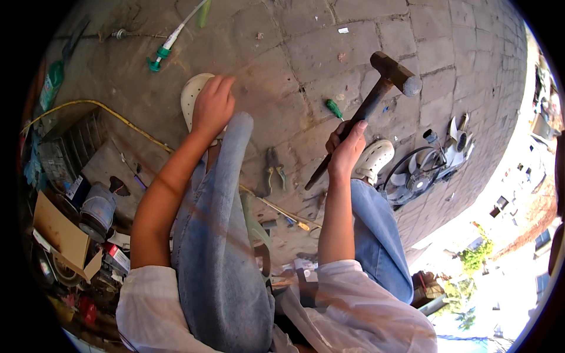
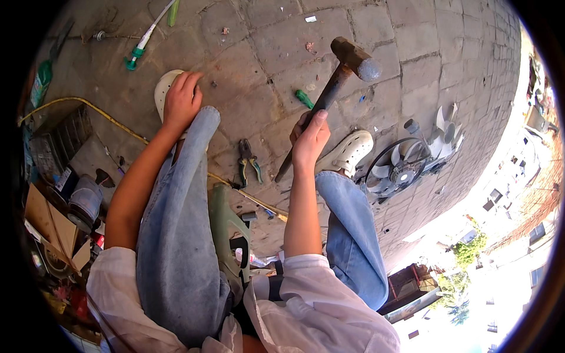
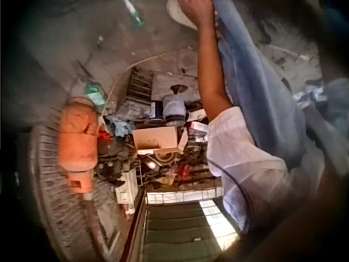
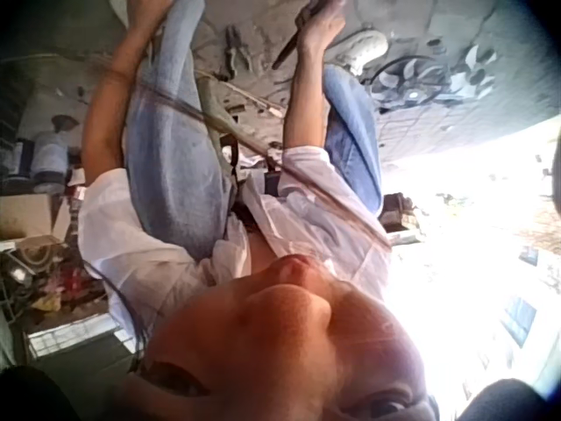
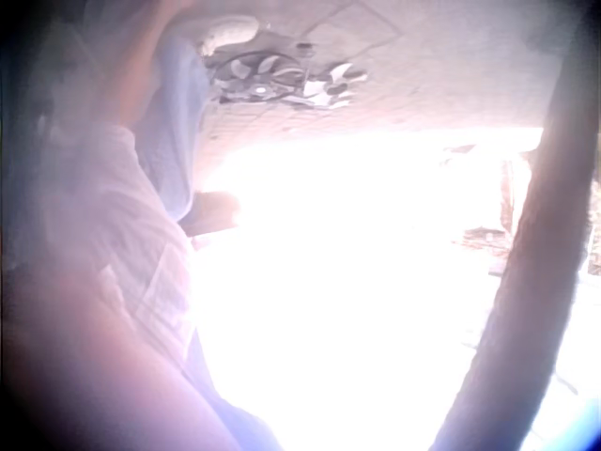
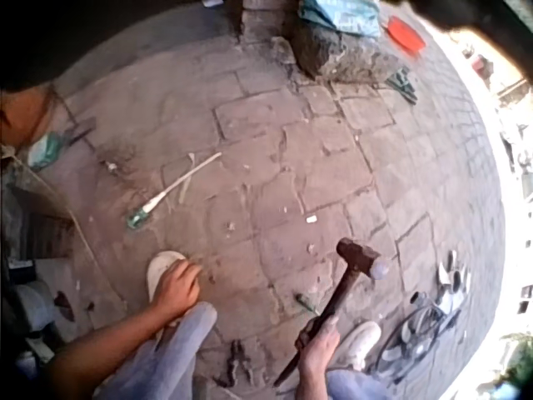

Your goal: The person sits on a low stool and uses a hammer and screwdriver to work on small metal components. They repeatedly strike the parts on the ground and manipulate them with their hands and tools.

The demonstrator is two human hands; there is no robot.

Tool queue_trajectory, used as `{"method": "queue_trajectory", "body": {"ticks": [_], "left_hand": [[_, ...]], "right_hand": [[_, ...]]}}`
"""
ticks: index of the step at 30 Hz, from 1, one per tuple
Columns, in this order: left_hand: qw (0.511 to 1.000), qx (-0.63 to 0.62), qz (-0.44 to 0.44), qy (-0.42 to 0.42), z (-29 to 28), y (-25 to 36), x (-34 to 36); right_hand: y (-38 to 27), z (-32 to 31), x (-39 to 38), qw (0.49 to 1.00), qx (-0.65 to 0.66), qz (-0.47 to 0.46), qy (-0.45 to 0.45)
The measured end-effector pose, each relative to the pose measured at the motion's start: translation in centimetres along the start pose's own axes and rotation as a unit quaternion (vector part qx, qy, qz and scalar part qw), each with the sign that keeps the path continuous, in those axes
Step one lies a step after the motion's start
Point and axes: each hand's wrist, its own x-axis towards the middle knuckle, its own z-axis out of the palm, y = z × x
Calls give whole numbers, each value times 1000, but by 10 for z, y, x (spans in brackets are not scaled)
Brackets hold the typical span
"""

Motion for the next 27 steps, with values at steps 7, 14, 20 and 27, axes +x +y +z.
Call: {"method": "queue_trajectory", "body": {"ticks": [7, 14, 20, 27], "left_hand": [[1000, -11, 12, 13, 0, -2, 3], [999, 0, -13, -34, -1, -4, -3], [1000, -9, 12, 14, 2, -2, 4], [1000, 6, -3, -7, 0, 0, 0]], "right_hand": [[24, 4, 42, 990, -92, 104, 11], [9, -1, 7, 993, -69, -97, -12], [64, -3, 55, 984, -178, 20, 7], [-12, 1, 12, 998, -3, -51, -27]]}}
